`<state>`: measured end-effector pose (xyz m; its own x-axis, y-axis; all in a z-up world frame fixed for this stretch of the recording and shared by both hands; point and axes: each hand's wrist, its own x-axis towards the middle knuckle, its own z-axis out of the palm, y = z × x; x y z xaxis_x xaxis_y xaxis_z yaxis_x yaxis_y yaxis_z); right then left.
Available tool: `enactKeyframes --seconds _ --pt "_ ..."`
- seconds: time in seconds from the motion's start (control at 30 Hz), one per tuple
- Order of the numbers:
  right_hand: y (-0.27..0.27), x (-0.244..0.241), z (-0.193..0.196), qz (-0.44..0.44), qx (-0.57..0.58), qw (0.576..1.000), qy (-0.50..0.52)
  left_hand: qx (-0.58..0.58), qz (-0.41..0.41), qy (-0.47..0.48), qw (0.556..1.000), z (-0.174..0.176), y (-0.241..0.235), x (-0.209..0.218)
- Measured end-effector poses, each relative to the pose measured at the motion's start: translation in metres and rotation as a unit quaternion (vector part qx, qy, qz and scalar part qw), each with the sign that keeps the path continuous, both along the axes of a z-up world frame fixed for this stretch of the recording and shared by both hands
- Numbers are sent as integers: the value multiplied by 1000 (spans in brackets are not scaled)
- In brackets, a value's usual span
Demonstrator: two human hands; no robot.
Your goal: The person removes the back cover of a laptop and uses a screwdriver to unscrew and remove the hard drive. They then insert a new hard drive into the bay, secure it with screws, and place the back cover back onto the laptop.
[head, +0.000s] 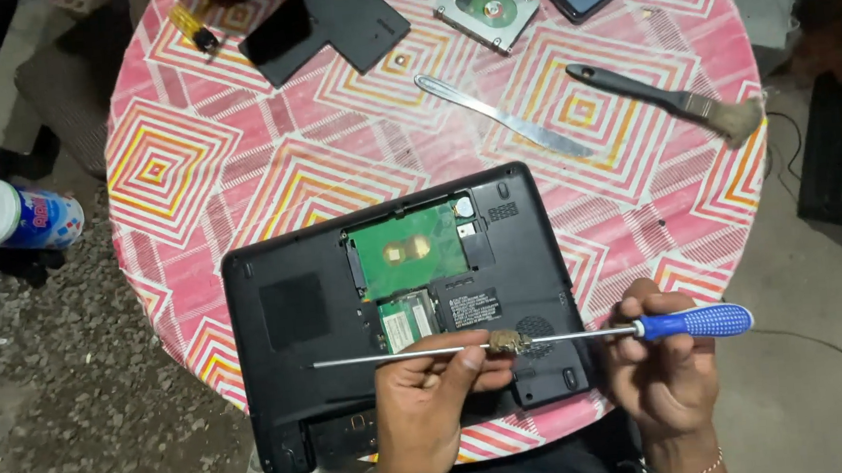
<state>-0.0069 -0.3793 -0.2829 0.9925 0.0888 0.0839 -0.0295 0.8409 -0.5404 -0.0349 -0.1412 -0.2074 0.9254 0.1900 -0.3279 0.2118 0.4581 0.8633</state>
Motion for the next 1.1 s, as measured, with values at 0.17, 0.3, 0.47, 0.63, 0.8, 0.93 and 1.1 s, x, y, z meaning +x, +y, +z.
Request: enactKeyframes --seconds 0.17,0.3,0.47,0.63,0.8,0.93,1.1 --pt "-2 20 4 -36 -15 999 37 75 -99 -67 990 30 15 13" --pt "-25 45 6 -173 41 974 139 298 -355 -104 880 69 57 32" --pt "-26 62 4 -264 51 947 176 530 -320 -183 763 69 104 124" --pt "-23 63 5 -284 12 941 182 746 -210 -63 628 -9 180 263" --pt "-22 65 6 -278 -10 943 184 757 -254 -11 601 -16 188 315" --pt "-24 65 4 -270 8 945 185 755 -238 -37 609 -28 201 326" --pt "-24 67 4 -256 -1 950 177 749 -178 -75 634 -24 199 313"
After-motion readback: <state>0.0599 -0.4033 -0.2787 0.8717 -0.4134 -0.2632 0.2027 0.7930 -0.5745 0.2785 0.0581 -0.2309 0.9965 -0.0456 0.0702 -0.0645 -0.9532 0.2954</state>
